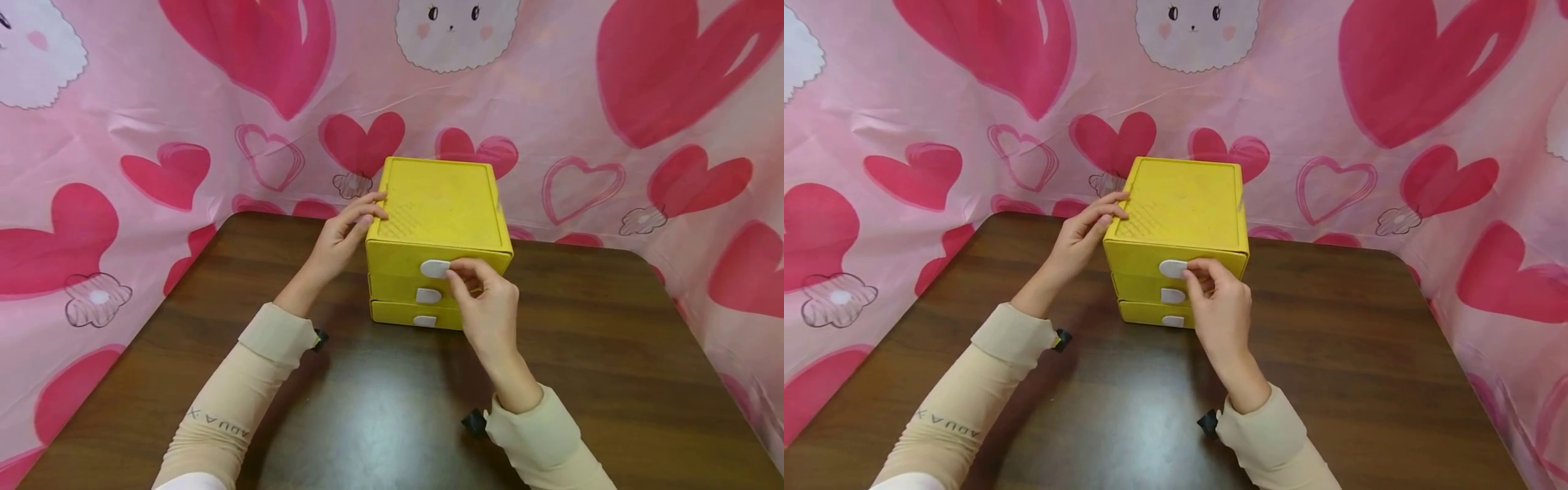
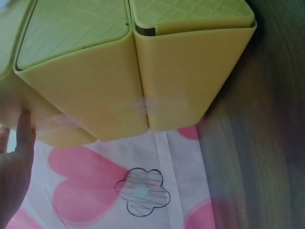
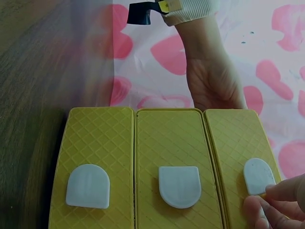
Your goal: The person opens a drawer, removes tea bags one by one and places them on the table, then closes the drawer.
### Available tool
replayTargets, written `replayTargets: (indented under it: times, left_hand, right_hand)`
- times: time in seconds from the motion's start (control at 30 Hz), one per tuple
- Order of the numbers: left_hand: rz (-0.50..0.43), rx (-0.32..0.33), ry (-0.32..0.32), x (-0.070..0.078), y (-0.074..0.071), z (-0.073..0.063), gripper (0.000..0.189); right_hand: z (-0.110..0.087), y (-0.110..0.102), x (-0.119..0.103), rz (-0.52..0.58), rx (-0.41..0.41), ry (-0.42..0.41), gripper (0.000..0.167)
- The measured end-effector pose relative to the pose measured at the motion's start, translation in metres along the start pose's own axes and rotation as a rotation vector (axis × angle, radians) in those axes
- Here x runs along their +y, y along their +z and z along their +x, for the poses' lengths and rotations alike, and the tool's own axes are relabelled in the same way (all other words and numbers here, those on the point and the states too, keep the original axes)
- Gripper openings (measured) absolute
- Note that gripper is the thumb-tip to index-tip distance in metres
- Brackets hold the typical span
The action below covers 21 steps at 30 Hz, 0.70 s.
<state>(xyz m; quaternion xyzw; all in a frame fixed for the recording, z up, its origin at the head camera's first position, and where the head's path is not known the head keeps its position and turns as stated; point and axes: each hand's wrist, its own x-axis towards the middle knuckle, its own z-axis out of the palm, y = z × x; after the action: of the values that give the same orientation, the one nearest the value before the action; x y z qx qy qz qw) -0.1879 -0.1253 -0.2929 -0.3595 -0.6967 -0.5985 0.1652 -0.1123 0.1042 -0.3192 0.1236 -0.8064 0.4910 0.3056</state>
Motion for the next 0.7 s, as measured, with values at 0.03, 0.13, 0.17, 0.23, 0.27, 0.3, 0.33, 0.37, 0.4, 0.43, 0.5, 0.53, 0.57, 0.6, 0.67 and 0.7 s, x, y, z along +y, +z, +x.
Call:
replayTargets:
  times: [0.03,0.13,0.17,0.23,0.27,0.3,0.33,0.37,0.4,0.43,0.5,0.53,0.57,0.6,0.67,0.7]
  left_hand:
    - [-0.002,0.002,-0.002,0.000,0.000,-0.001,0.018]
    - [-0.007,0.002,-0.002,0.000,0.000,-0.002,0.018]
    - [-0.008,0.000,0.000,0.000,0.000,-0.002,0.019]
    - [-0.009,-0.004,0.005,-0.001,0.000,-0.002,0.019]
    - [-0.010,-0.006,0.008,-0.001,0.000,-0.002,0.019]
    - [-0.011,-0.007,0.011,-0.001,0.000,-0.002,0.019]
    - [-0.011,-0.009,0.013,-0.001,0.001,-0.003,0.019]
    - [-0.012,-0.010,0.015,-0.002,0.001,-0.003,0.020]
    - [-0.012,-0.010,0.016,-0.002,0.001,-0.003,0.020]
    - [-0.013,-0.011,0.016,-0.002,0.001,-0.003,0.020]
    - [-0.012,-0.011,0.014,-0.002,0.001,-0.004,0.020]
    - [-0.013,-0.011,0.013,-0.002,0.001,-0.004,0.021]
    - [-0.014,-0.011,0.011,-0.002,0.001,-0.004,0.021]
    - [-0.015,-0.011,0.009,-0.002,0.002,-0.004,0.021]
    - [-0.017,-0.013,0.007,-0.002,0.002,-0.005,0.021]
    - [-0.019,-0.013,0.007,-0.003,0.002,-0.005,0.021]
  right_hand:
    - [-0.001,-0.001,0.000,-0.003,-0.002,-0.001,0.009]
    - [-0.003,-0.003,-0.002,-0.008,-0.014,-0.006,0.009]
    - [-0.004,-0.004,-0.002,-0.009,-0.018,-0.007,0.009]
    - [-0.006,-0.007,-0.004,-0.014,-0.025,-0.011,0.008]
    - [-0.007,-0.008,-0.005,-0.011,-0.030,-0.012,0.008]
    - [-0.007,-0.010,-0.006,-0.009,-0.036,-0.013,0.008]
    - [-0.008,-0.011,-0.008,-0.006,-0.043,-0.013,0.008]
    - [-0.009,-0.012,-0.009,-0.003,-0.050,-0.012,0.009]
    - [-0.009,-0.014,-0.010,-0.002,-0.057,-0.012,0.009]
    - [-0.010,-0.015,-0.011,0.001,-0.065,-0.008,0.009]
    - [-0.012,-0.017,-0.013,0.001,-0.083,0.001,0.009]
    - [-0.013,-0.018,-0.014,-0.003,-0.090,0.006,0.009]
    - [-0.014,-0.020,-0.015,-0.008,-0.097,0.010,0.009]
    - [-0.015,-0.021,-0.016,-0.017,-0.103,0.013,0.009]
    - [-0.018,-0.024,-0.017,-0.030,-0.116,0.013,0.009]
    - [-0.019,-0.025,-0.018,-0.035,-0.121,0.011,0.009]
